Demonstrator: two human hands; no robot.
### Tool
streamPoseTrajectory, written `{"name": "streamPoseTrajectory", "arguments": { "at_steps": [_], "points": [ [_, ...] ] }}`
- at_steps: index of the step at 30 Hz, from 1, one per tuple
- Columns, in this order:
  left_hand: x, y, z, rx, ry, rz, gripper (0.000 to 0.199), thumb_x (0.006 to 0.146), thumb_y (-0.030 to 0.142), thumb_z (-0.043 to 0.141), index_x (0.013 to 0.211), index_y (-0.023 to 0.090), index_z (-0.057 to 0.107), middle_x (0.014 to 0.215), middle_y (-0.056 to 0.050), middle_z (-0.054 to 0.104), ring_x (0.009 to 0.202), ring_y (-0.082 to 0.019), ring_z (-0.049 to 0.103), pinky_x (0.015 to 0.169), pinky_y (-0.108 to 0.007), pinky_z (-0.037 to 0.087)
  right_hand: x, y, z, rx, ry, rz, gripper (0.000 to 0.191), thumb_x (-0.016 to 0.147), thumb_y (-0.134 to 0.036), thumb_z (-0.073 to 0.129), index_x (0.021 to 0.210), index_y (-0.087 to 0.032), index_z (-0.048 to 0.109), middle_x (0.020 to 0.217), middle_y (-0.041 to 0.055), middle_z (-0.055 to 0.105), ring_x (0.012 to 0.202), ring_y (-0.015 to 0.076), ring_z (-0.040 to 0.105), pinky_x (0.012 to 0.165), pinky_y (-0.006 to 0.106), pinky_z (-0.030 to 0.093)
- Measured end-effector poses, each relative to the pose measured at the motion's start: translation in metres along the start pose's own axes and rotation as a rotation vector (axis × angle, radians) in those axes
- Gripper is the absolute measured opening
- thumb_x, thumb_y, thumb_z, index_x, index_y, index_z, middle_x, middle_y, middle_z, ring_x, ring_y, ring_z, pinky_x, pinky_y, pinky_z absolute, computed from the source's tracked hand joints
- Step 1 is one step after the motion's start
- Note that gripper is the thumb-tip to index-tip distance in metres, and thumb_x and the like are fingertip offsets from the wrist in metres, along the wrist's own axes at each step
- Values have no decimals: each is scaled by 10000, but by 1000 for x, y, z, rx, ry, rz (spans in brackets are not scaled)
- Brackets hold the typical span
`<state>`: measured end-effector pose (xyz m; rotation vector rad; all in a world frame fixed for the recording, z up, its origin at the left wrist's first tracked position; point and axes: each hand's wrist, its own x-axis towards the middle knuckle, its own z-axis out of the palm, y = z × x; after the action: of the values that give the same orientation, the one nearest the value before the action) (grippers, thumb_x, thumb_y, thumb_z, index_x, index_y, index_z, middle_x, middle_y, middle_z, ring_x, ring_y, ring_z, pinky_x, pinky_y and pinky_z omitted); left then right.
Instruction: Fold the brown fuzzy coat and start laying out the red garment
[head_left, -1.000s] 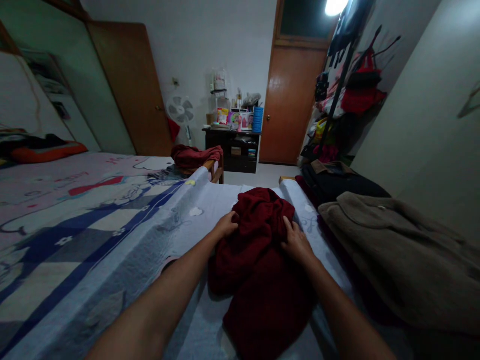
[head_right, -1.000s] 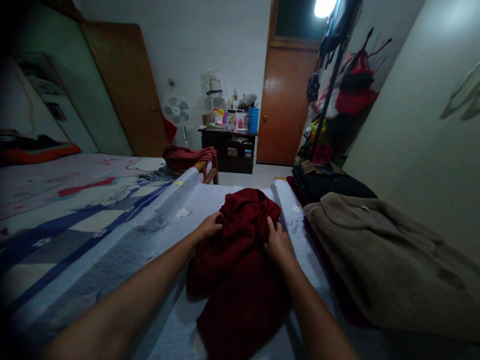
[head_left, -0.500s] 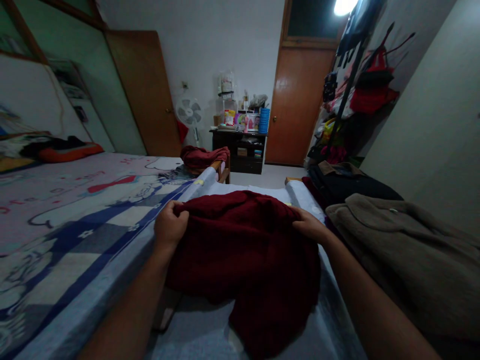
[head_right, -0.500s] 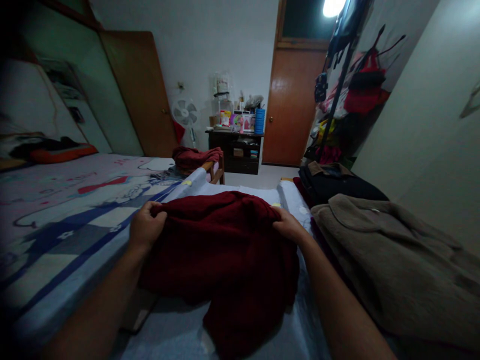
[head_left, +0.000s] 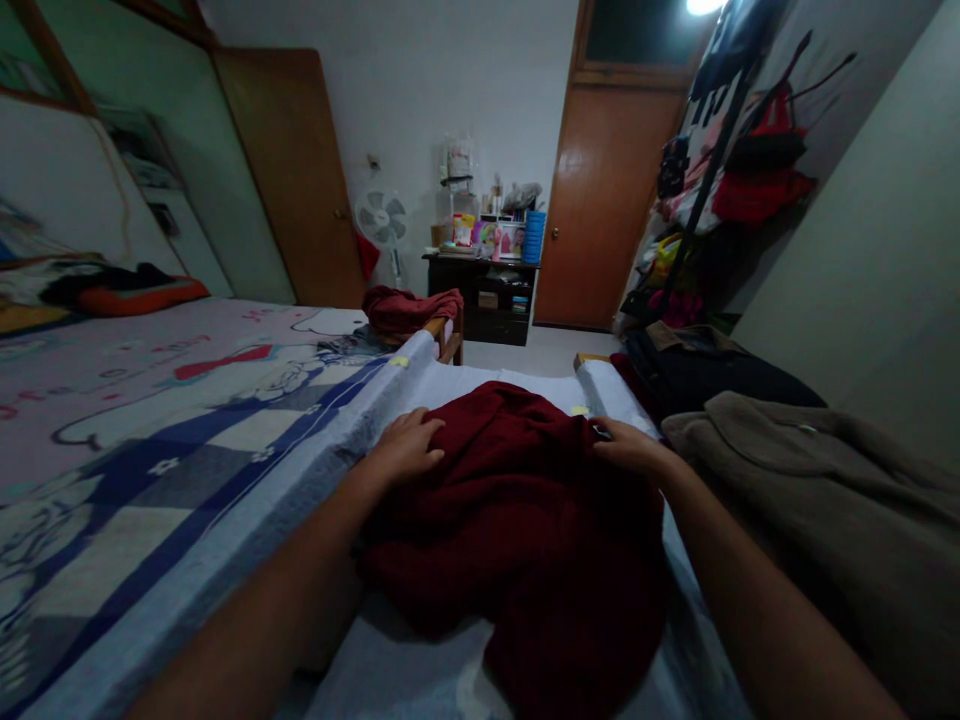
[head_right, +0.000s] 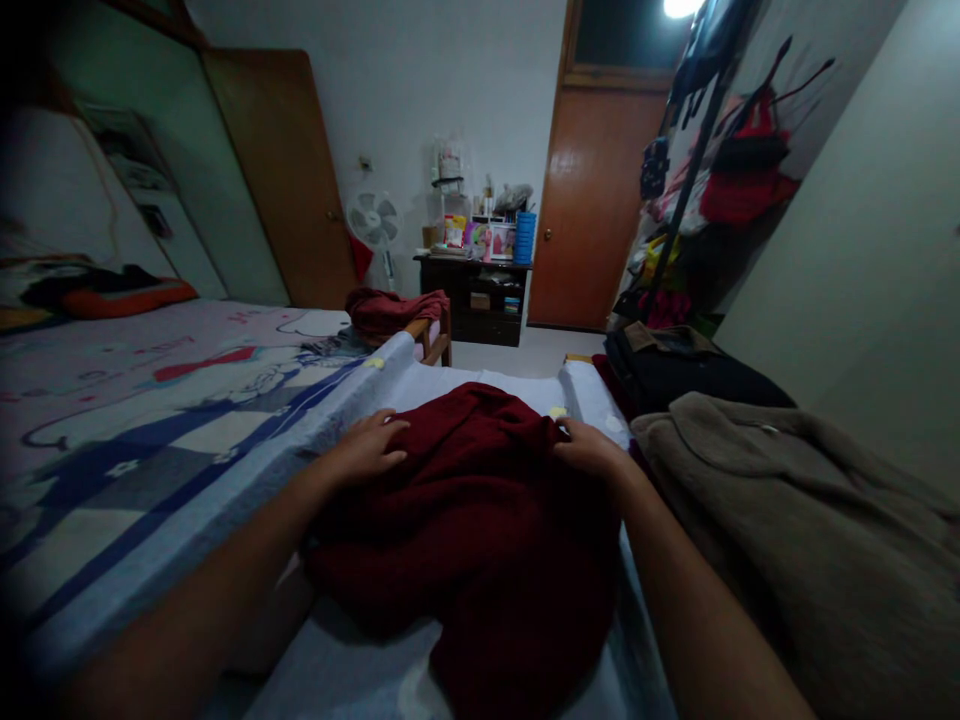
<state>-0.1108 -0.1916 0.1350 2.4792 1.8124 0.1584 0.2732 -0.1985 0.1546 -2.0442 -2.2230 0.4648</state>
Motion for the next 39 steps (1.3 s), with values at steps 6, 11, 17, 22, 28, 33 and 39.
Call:
{"name": "streamPoseTrajectory", "arguments": {
  "at_steps": [6, 11, 17, 22, 28, 33, 39],
  "points": [
    [38, -5, 39, -25, -159, -40, 662, 789, 171, 527, 1425, 329, 428, 1354, -119, 500, 1060, -272, 618, 891, -365, 474, 14, -31, 31, 74, 158, -70, 445, 832, -154, 476, 1266, -169, 570, 1176, 115, 666, 1064, 223, 611, 881, 280, 427],
    [41, -23, 37, 104, -36, -177, 368, 869, 217, 417, 1127, 226, 679, 1187, -152, 622, 1162, -313, 557, 932, -405, 449, 1, -45, 59, 105, -433, -376, 333, 698, -110, 532, 941, -219, 733, 918, -1, 727, 812, 159, 641, 710, 217, 438],
    [58, -27, 38, 116, -267, -256, 185, 614, 244, 710, 782, 178, 749, 881, -177, 733, 1025, -389, 637, 971, -526, 407, 9, -49, 47, 253, -569, -336, 290, 825, -403, 559, 855, -174, 735, 759, -2, 691, 646, 131, 587, 580, 215, 404],
    [96, -35, 29, 21, -332, -232, 272, 589, 358, 712, 808, 202, 753, 884, -127, 752, 946, -331, 676, 864, -401, 494, 39, -30, 36, 356, -82, -118, 282, 868, -289, 472, 882, -144, 715, 808, 44, 709, 692, 149, 613, 599, 227, 424],
    [124, -45, 45, -41, -178, -278, 479, 706, 252, 586, 1170, 154, 649, 1227, -169, 655, 1103, -275, 631, 849, -285, 484, 73, -20, 55, 220, 163, 53, 353, 865, -261, 531, 1156, -94, 641, 1153, 152, 674, 1031, 216, 625, 839, 267, 449],
    [118, -39, 68, -86, -131, -273, 494, 690, 212, 616, 1182, 162, 613, 1124, -136, 696, 1022, -256, 659, 795, -262, 488, 77, -23, 79, 147, 86, 36, 361, 814, -231, 615, 1170, -176, 621, 1107, 88, 695, 1005, 194, 642, 817, 238, 451],
    [99, -10, 51, -94, 44, -158, 536, 782, 133, 473, 1305, 245, 514, 1282, -63, 595, 1148, -224, 575, 910, -275, 445, 72, 2, 80, 13, 120, 166, 267, 858, -168, 497, 1083, -157, 641, 1096, 178, 667, 1049, 268, 623, 851, 339, 449]
  ]
}}
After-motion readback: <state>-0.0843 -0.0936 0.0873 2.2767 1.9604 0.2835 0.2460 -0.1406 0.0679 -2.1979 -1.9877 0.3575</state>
